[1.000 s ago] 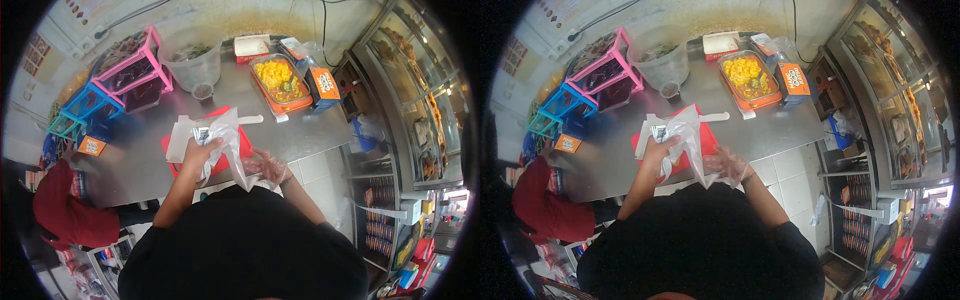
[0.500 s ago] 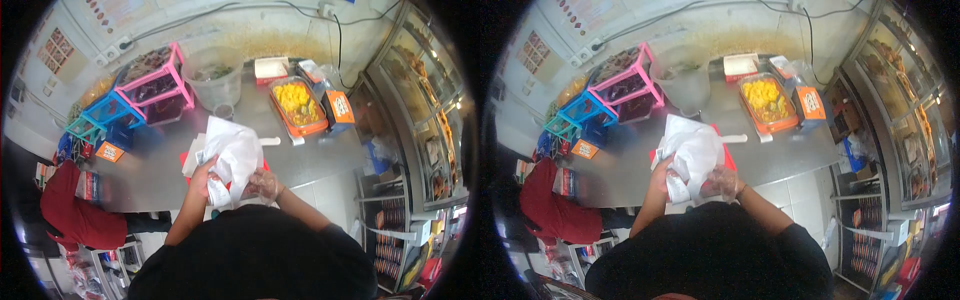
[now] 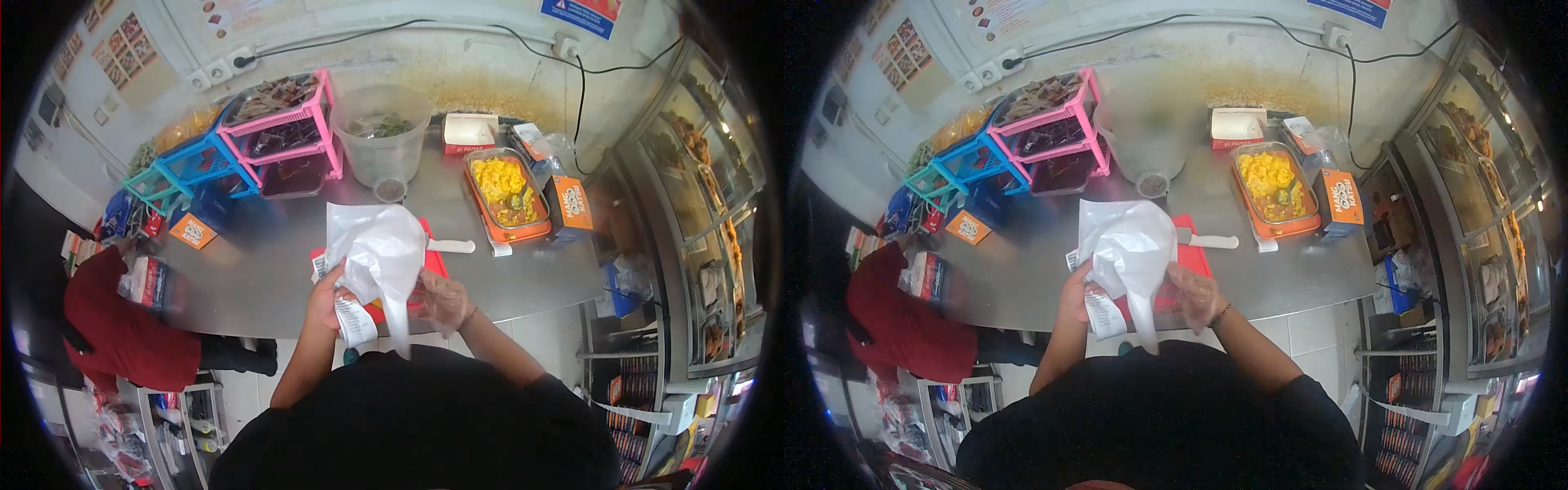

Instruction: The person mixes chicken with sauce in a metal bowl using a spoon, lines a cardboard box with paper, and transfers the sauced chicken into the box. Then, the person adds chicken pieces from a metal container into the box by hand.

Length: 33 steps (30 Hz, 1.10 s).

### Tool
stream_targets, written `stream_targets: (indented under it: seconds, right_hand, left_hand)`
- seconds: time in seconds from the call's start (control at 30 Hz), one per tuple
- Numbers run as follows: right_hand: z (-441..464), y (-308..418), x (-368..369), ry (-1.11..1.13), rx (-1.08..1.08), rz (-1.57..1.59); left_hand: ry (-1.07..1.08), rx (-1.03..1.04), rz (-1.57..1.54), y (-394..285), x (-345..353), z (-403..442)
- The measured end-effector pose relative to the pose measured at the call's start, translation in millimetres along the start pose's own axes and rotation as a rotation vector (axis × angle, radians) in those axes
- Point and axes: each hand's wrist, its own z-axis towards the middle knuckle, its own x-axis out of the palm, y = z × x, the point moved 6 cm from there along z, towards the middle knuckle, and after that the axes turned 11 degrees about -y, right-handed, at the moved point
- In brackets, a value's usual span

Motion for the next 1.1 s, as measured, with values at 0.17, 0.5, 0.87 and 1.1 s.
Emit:
stream_targets:
  seconds: [0.17, 0.5, 0.87, 1.1]
  right_hand:
    - [3.6, -34.7, 39.2, 0.384, 0.209, 0.505]
    - [-7.0, 19.3, 19.2, -0.062, -0.215, 0.432]
    - [-58.5, 62.5, -92.3, -0.658, -0.774, -0.424]
    - [-127.9, 18.9, -89.5, -0.652, -0.866, -0.265]
  left_hand:
    - [-0.004, 0.005, -0.036, -0.6, 5.6, -7.7]
    - [-0.059, 0.073, 0.066, -0.9, 3.0, -16.6]
    - [-0.377, 0.552, 0.76, -6.7, -18.7, -36.3]
    - [-0.466, 0.908, 0.898, 17.5, -37.9, -53.9]
